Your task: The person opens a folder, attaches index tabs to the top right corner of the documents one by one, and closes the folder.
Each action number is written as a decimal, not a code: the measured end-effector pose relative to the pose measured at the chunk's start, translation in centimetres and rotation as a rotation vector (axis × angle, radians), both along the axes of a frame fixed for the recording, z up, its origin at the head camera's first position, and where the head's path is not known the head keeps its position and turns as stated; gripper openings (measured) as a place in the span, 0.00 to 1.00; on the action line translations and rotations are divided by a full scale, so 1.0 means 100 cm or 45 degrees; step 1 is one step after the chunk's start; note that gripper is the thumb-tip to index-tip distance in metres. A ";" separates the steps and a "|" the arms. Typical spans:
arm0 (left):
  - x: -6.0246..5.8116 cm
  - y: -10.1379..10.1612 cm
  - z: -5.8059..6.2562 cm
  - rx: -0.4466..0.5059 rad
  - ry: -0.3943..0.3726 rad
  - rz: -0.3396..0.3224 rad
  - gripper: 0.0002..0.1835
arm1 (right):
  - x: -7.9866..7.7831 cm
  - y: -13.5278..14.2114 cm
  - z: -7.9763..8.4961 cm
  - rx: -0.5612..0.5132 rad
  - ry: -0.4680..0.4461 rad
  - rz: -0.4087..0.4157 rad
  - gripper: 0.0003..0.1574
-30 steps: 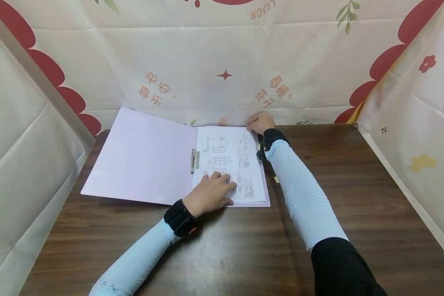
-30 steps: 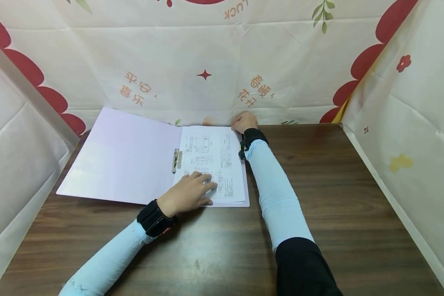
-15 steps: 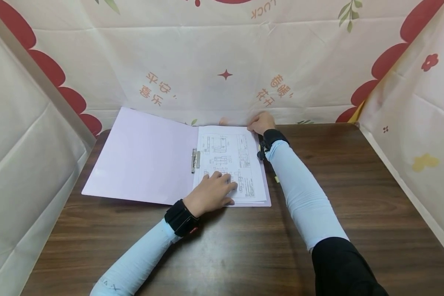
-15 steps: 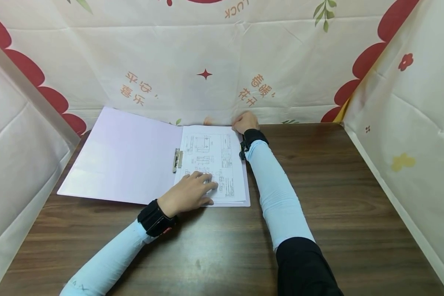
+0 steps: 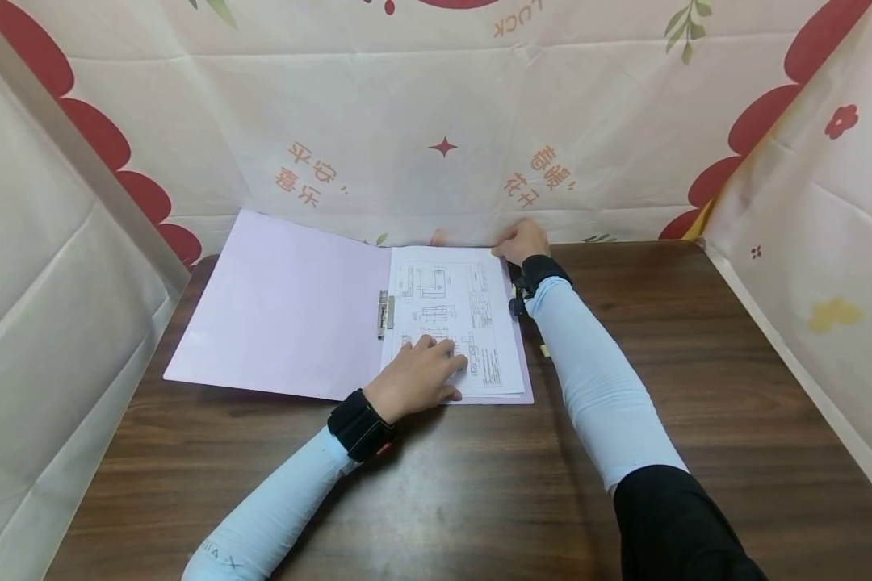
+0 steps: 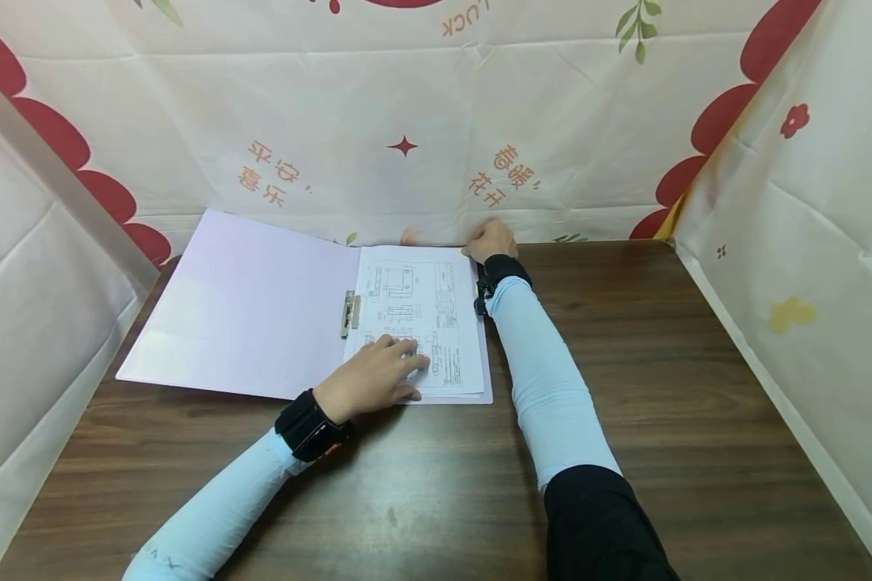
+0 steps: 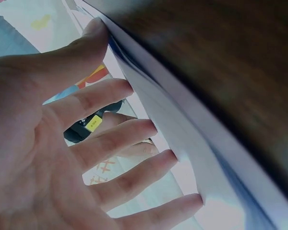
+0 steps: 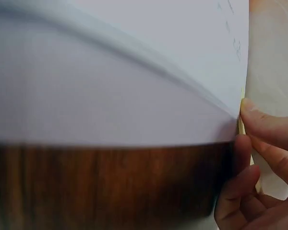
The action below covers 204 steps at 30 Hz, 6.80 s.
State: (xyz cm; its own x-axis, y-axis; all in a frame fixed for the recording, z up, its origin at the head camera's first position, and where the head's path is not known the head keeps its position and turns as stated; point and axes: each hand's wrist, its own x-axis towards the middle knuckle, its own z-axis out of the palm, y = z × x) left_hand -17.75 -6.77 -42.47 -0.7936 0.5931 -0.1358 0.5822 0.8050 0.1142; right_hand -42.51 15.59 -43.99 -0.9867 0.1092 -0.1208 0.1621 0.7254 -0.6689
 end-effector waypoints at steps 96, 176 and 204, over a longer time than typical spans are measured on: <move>0.035 -0.087 0.013 0.494 0.559 0.379 0.15 | 0.215 0.009 0.024 0.502 0.220 1.151 0.16; 0.001 -0.009 0.010 0.023 0.106 0.032 0.19 | 0.197 0.065 0.020 0.502 0.012 0.412 0.22; -0.007 0.028 0.017 0.045 0.117 -0.057 0.22 | 0.189 0.078 0.022 0.291 -0.120 0.381 0.15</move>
